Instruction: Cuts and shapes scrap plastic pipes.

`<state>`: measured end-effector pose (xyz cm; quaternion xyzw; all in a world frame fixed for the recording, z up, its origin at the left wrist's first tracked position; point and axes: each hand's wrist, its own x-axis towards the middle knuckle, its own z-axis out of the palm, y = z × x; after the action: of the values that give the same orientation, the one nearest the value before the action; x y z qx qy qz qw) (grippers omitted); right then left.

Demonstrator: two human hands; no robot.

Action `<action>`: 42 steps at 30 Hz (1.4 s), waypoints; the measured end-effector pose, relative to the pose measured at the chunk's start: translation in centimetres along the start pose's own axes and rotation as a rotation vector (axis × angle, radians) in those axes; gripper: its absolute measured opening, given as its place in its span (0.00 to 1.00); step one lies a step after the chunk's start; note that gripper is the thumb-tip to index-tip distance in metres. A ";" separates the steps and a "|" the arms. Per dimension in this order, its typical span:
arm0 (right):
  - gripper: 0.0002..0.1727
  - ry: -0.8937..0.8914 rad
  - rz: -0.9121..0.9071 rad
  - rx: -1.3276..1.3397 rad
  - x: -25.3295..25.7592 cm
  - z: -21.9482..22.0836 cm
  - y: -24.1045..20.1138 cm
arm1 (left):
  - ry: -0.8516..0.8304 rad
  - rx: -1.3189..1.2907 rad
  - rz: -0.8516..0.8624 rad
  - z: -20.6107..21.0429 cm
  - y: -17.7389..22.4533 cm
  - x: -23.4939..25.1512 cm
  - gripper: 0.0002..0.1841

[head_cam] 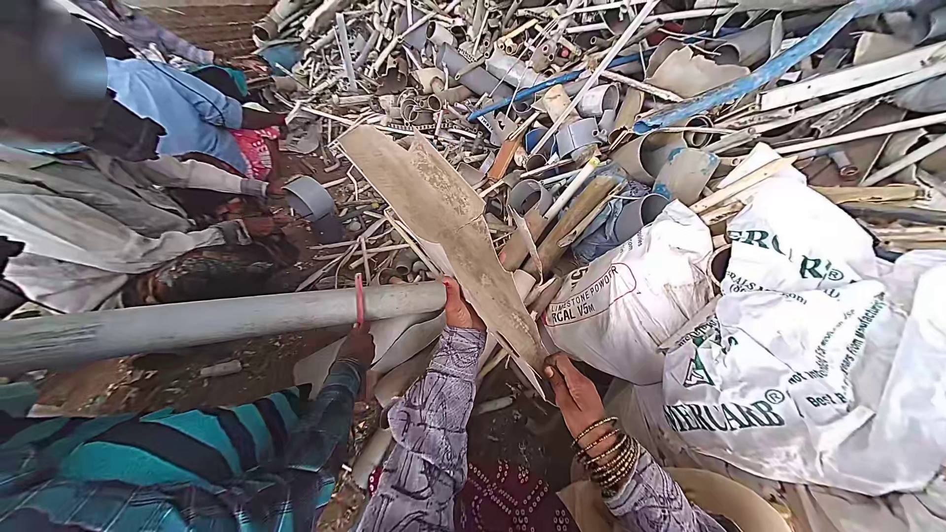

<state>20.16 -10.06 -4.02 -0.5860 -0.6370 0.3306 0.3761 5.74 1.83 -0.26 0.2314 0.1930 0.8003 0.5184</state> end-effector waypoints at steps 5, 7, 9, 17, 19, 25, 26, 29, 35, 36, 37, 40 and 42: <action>0.20 -0.087 0.064 0.021 -0.4 0.6 -0.2 | -0.014 0.265 -0.134 -0.1 -1.3 -0.7 0.71; 0.22 -0.077 -0.058 0.056 -0.7 1.1 0.3 | -0.045 0.317 -0.080 0.4 -0.8 -1.4 0.57; 0.19 0.016 -0.251 -0.025 -1.0 1.4 0.7 | 0.025 0.295 -0.070 1.0 0.2 -1.6 0.34; 0.20 0.157 -0.123 -0.502 -0.3 1.7 0.6 | 0.162 0.353 -0.097 1.0 -0.1 -0.7 0.31; 0.20 0.099 -0.225 -0.441 -1.4 2.1 0.4 | 0.238 0.403 -0.096 1.3 0.4 -0.5 0.30; 0.20 0.033 -0.142 -0.476 -0.9 1.3 -0.3 | 0.309 0.064 0.018 0.4 1.4 1.6 0.16; 0.20 0.038 -0.189 -0.463 -1.4 1.7 -0.6 | 0.312 0.066 0.046 0.4 1.5 1.7 0.17; 0.20 0.160 -0.272 -0.459 -1.0 2.3 0.4 | 0.333 0.049 0.079 0.7 2.2 2.2 0.19; 0.19 0.160 -0.343 -0.359 -0.4 3.0 2.0 | 0.380 0.047 0.059 1.1 2.8 2.0 0.22; 0.19 0.202 -0.317 -0.406 0.0 2.8 2.4 | 0.388 0.035 0.039 1.2 2.9 2.0 0.22; 0.19 0.214 -0.271 -0.435 0.1 2.8 2.5 | 0.400 0.019 0.022 1.2 3.0 1.9 0.22; 0.19 0.069 -0.298 -0.290 -0.7 3.3 1.9 | 0.435 0.002 0.012 1.3 3.1 2.1 0.24; 0.19 0.129 -0.332 -0.328 -0.8 3.7 2.3 | 0.448 -0.007 -0.006 1.4 3.6 2.2 0.24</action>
<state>18.16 -10.54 -7.88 -0.5462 -0.7446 0.1184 0.3650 3.06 2.54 3.21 0.0457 0.3013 0.8308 0.4657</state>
